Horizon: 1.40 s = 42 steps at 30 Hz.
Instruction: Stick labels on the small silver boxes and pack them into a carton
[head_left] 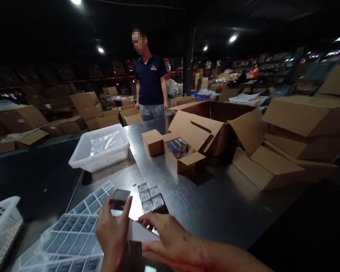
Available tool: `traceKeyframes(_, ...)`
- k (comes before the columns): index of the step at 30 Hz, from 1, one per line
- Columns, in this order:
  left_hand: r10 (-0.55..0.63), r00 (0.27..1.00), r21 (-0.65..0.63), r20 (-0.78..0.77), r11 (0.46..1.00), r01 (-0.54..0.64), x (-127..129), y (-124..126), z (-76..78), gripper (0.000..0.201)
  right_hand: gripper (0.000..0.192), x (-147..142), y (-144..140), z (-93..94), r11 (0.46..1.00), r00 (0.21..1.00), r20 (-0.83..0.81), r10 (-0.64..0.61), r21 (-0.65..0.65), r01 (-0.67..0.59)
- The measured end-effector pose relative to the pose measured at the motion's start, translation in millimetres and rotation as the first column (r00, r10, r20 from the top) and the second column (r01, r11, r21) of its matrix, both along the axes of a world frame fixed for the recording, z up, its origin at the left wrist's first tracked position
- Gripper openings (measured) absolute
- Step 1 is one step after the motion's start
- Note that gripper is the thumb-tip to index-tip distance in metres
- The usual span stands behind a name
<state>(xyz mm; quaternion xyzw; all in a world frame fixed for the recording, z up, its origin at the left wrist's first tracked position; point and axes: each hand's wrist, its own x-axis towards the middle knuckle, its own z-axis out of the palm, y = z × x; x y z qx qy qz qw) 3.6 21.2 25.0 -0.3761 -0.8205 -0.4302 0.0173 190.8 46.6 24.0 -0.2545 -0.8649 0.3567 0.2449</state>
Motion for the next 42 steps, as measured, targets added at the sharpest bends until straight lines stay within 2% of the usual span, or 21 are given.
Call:
traceKeyframes(3,0.003,0.997,0.007,0.076,1.000,-0.003,-5,2,-2.4,0.069,0.052,-2,2,4.7,0.985,0.998,-0.040,-0.054,-0.164,0.047)
traceKeyframes(6,-0.044,0.989,0.031,0.141,0.999,0.040,-10,4,-5.5,0.064,0.048,-3,7,9.5,0.952,0.990,-0.079,-0.115,-0.292,0.087)
traceKeyframes(10,-0.073,0.997,0.170,0.014,0.983,0.069,-10,7,-11.6,0.062,0.043,-6,19,3.6,0.914,0.980,-0.155,-0.124,-0.402,0.052)
traceKeyframes(15,-0.044,0.996,0.213,-0.075,0.975,0.059,-9,9,-17.7,0.056,0.047,-6,28,-5.1,0.898,0.985,-0.161,-0.056,-0.440,-0.021)
traceKeyframes(17,-0.027,0.995,0.221,-0.091,0.974,0.046,-10,9,-18.3,0.056,0.047,-5,28,-3.5,0.941,0.986,-0.162,-0.028,-0.338,-0.029)
traceKeyframes(19,-0.006,0.995,0.224,-0.097,0.974,0.028,-12,8,-18.6,0.056,0.049,-3,25,-0.5,0.993,0.990,-0.140,-0.018,-0.114,0.002)
traceKeyframes(20,0.002,0.995,0.224,-0.096,0.974,0.019,-13,8,-18.8,0.057,0.050,-3,24,1.2,1.000,0.993,-0.113,-0.021,0.011,0.022)
traceKeyframes(22,0.009,0.996,0.222,-0.092,0.975,0.011,-14,8,-18.8,0.059,0.051,-2,19,3.8,0.978,0.999,-0.027,-0.024,0.206,0.029)
traceKeyframes(24,0.001,0.996,0.220,-0.085,0.975,0.018,-14,8,-18.3,0.059,0.049,-4,15,4.3,0.950,0.996,0.086,-0.031,0.313,0.002)
traceKeyframes(28,-0.014,0.998,0.204,-0.060,0.979,0.026,-9,7,-16.6,0.053,0.042,-9,11,-1.6,0.924,0.978,0.202,-0.057,0.382,-0.025)
traceKeyframes(32,-0.032,0.999,0.182,-0.006,0.983,0.033,-6,7,-14.8,0.052,0.021,-10,11,-6.5,0.941,0.994,0.110,-0.017,0.338,-0.022)
traceKeyframes(37,-0.034,0.992,0.176,0.122,0.984,0.012,-6,8,-11.7,0.049,0.016,-5,10,-3.3,0.925,0.999,0.033,0.025,0.379,-0.036)
traceKeyframes(39,-0.052,0.980,0.193,0.194,0.981,0.013,-7,8,-10.9,0.049,0.019,-4,10,-2.5,0.894,0.997,0.010,0.073,0.443,-0.070)
traceKeyframes(42,-0.091,0.956,0.241,0.279,0.970,0.021,-9,9,-11.3,0.049,0.022,-3,9,-1.3,0.801,0.989,-0.096,0.113,0.598,-0.033)
